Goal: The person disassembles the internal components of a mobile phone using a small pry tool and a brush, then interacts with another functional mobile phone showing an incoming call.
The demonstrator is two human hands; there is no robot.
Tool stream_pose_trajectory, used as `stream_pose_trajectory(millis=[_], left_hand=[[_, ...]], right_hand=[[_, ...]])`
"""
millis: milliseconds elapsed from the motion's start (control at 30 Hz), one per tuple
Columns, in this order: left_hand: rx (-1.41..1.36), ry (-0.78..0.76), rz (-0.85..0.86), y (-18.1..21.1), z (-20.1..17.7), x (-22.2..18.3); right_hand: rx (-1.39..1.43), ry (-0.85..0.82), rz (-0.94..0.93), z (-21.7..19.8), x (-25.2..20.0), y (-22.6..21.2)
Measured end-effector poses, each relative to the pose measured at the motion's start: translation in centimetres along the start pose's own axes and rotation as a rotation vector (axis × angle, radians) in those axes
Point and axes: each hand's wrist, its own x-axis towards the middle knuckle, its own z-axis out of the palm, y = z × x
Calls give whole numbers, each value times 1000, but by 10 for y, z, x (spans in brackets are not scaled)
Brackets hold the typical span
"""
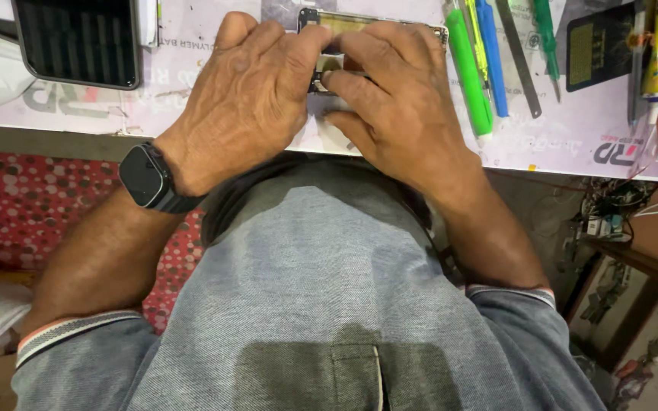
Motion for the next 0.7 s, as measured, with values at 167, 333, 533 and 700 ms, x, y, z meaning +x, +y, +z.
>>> stream_pose_trajectory(millis=[167, 333, 533, 700], left_hand=[[-42, -64, -57, -1, 4, -2], [-101, -56, -82, 3, -4, 6], [-104, -98, -140, 7, -6, 10], [-109, -68, -136, 7, -6, 9]], right_hand=[[31, -31, 32, 13, -10, 10], [31, -1, 46, 15, -6, 7], [2, 13, 52, 14, -2, 0], [-15, 11, 60, 15, -3, 1]])
